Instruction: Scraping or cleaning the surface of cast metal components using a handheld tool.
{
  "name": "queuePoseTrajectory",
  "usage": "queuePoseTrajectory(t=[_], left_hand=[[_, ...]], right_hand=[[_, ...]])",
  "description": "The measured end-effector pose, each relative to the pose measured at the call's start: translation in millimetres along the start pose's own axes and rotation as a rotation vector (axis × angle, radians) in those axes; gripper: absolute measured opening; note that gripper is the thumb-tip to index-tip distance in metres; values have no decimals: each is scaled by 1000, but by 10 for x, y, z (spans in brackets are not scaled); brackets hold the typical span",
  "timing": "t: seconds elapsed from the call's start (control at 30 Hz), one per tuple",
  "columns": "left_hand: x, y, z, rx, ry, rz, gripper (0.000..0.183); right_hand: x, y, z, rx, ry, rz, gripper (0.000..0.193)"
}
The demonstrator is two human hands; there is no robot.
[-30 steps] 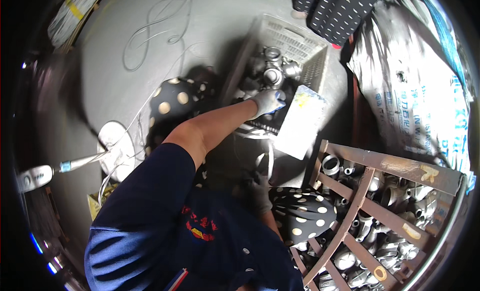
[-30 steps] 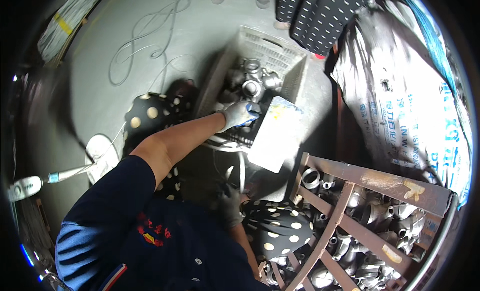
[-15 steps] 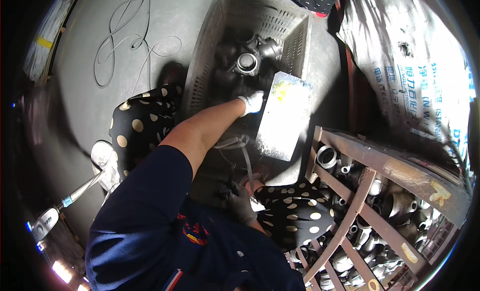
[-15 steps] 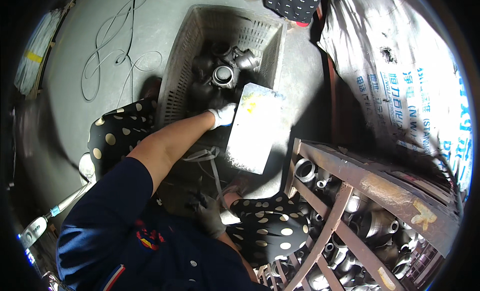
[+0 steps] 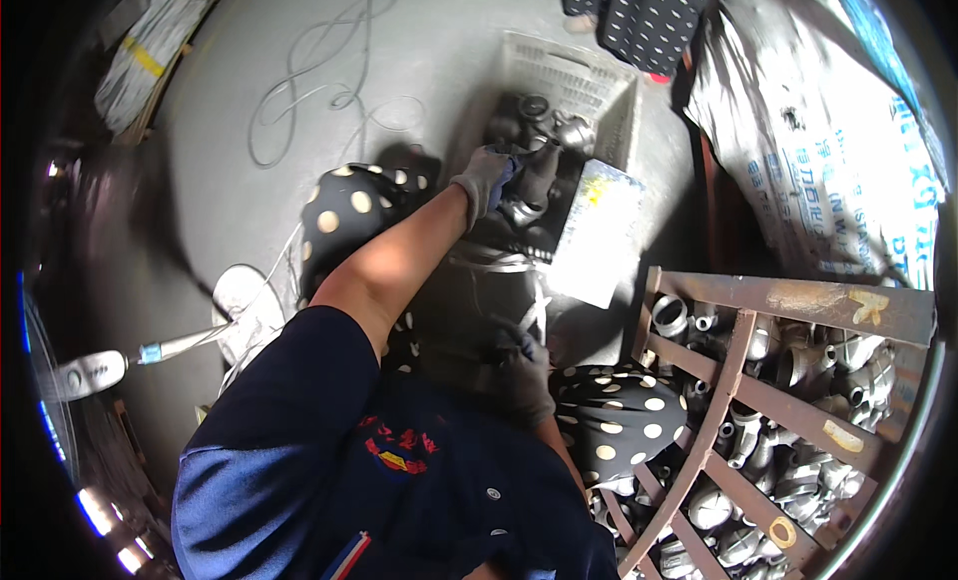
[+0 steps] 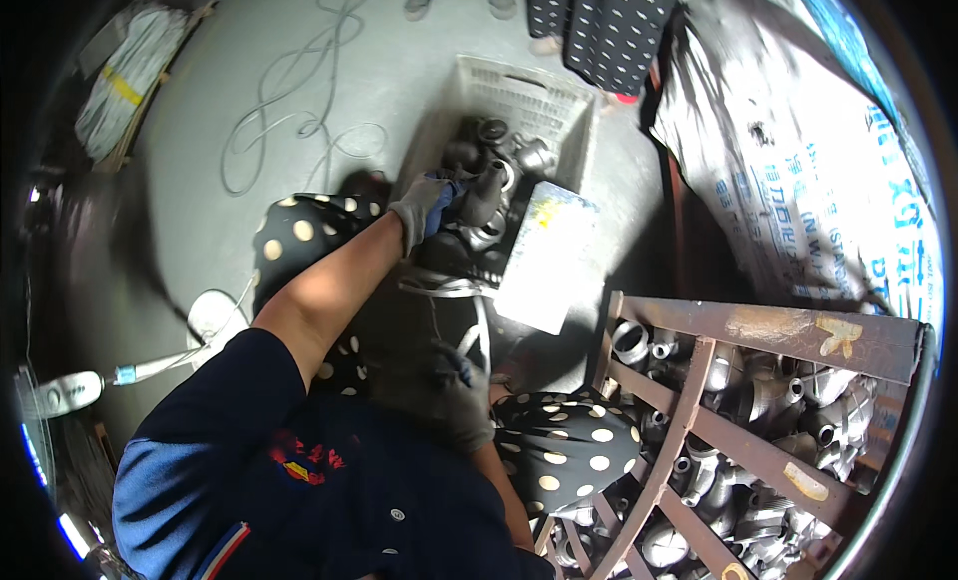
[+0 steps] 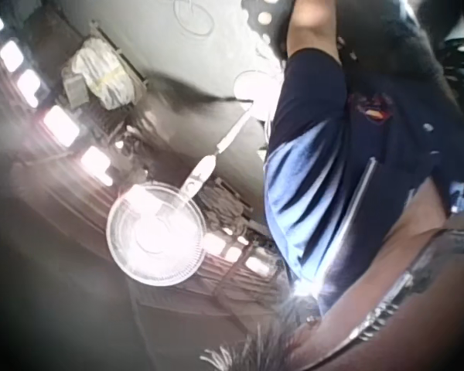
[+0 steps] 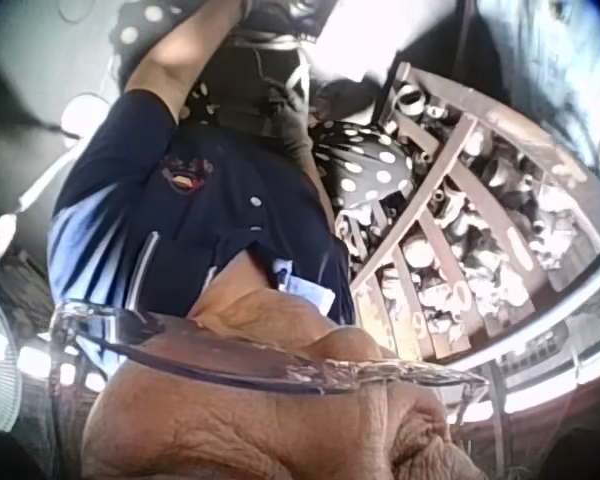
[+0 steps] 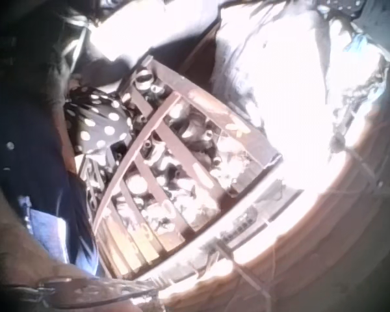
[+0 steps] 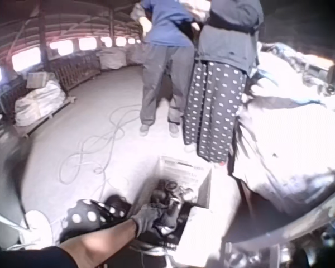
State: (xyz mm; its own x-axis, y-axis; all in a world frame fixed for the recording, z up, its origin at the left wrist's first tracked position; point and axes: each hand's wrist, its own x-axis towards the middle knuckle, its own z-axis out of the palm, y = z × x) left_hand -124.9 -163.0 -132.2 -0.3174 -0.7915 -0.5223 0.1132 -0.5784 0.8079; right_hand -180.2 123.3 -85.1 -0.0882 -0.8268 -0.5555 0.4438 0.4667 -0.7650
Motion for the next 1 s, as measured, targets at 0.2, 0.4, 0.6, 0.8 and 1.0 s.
queuePoseTrajectory(t=[0.2, 0.4, 0.6, 0.8, 1.0], left_hand=[[-844, 347, -344, -351, -360, 74, 17], [-1342, 19, -493, -110, -388, 193, 22], [-1368, -166, -255, -157, -300, -89, 6], [-1234, -183, -100, 34, -247, 8, 5], [-1112, -190, -117, -48, -252, -61, 8]], right_hand=[[-198, -269, -9, -70, 71, -194, 36], [-169, -713, -211, -50, 353, -237, 40], [546, -920, -1182, -842, 307, -625, 41], [1120, -1024, -1526, -1141, 510, -263, 31], [1118, -1207, -1280, -1284, 617, -168, 25]])
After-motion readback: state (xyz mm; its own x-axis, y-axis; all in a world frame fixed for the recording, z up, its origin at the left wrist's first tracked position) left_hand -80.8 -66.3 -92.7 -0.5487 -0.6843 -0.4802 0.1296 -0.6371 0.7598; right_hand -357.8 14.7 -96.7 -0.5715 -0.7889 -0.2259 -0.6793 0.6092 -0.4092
